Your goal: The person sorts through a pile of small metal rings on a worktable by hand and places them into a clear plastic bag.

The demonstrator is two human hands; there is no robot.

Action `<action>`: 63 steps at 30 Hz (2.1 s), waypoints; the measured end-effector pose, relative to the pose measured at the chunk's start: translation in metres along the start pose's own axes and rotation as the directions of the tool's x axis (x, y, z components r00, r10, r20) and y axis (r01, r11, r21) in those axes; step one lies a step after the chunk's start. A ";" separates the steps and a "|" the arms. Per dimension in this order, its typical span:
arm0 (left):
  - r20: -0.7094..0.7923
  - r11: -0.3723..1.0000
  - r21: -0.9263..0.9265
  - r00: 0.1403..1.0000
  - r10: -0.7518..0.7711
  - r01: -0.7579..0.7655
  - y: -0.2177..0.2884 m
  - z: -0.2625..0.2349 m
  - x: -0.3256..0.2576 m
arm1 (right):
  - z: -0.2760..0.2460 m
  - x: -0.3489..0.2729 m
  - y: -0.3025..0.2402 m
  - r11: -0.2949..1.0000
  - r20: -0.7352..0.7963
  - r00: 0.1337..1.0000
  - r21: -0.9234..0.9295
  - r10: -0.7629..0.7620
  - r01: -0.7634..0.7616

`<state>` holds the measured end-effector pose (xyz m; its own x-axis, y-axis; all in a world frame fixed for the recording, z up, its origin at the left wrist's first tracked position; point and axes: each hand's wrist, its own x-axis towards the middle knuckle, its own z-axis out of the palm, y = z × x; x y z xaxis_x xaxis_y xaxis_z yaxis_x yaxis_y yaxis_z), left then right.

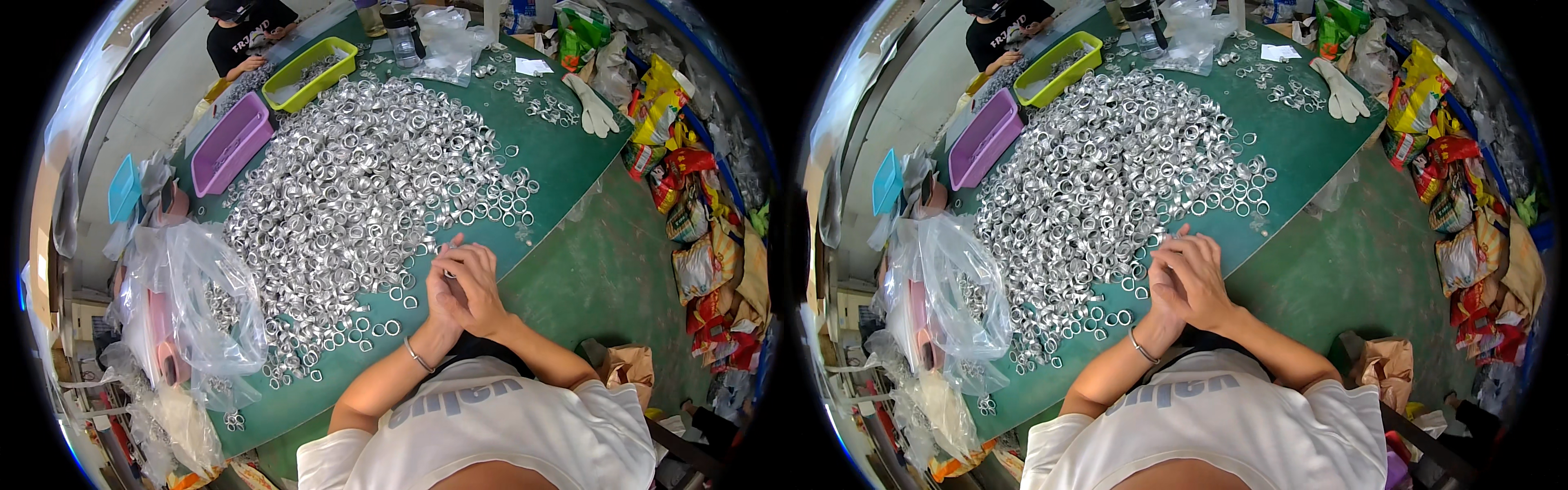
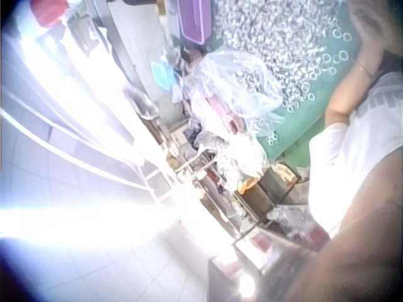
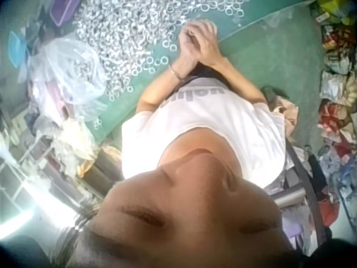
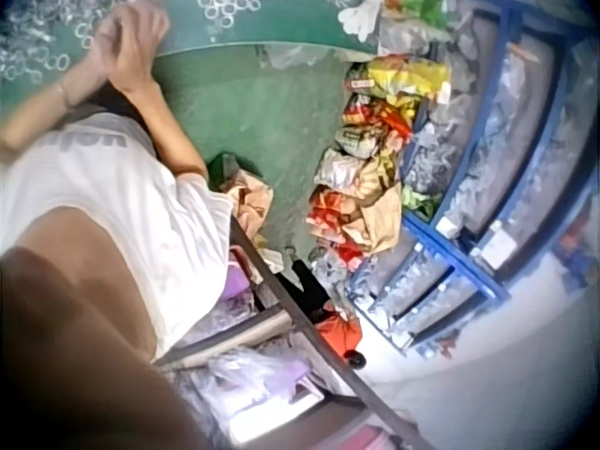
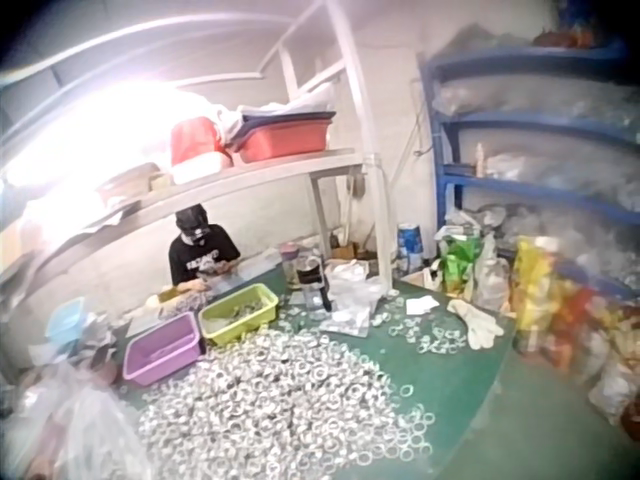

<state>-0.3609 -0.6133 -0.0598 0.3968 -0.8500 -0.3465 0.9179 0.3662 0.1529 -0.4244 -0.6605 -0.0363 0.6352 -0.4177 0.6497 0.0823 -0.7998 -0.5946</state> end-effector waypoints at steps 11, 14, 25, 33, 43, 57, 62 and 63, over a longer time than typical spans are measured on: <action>-0.051 0.981 0.176 0.996 -0.076 0.084 0.010 0.006 0.000 | -0.022 0.007 0.026 0.947 -0.237 0.918 0.050 0.319 -0.316; -0.136 0.965 0.258 0.991 -0.017 0.052 0.017 0.020 -0.010 | -0.025 0.014 0.057 0.943 -0.223 0.942 -0.164 0.250 -0.289; -0.028 0.966 0.172 0.981 -0.191 0.193 0.023 0.004 0.000 | -0.008 0.026 0.110 0.910 0.153 0.967 -0.395 0.203 -0.129; -0.032 0.967 0.090 0.971 -0.236 0.238 0.033 0.003 0.001 | 0.008 0.022 0.120 0.903 -0.008 0.997 -0.425 0.073 -0.070; 0.073 0.936 0.189 0.947 -0.313 0.295 0.035 -0.016 0.011 | 0.015 0.022 0.128 0.919 -0.070 0.994 -0.378 0.088 -0.108; -0.182 0.976 0.118 0.970 -0.160 0.184 0.016 0.000 -0.011 | 0.010 0.025 0.138 0.958 -0.179 0.947 -0.053 0.267 -0.281; -0.269 0.995 0.055 0.959 0.093 -0.081 0.045 0.005 -0.039 | 0.003 0.029 0.126 0.949 -0.086 0.987 -0.276 0.133 -0.152; -0.225 0.989 0.051 0.963 0.149 -0.141 0.051 0.002 -0.047 | 0.001 0.029 0.125 0.950 -0.069 0.993 -0.289 0.099 -0.115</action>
<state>-0.3329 -0.5560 -0.0337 0.5193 -0.6790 -0.5189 0.8516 0.4621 0.2476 -0.3944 -0.7722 -0.0922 0.5861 -0.5236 0.6184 -0.2172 -0.8368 -0.5027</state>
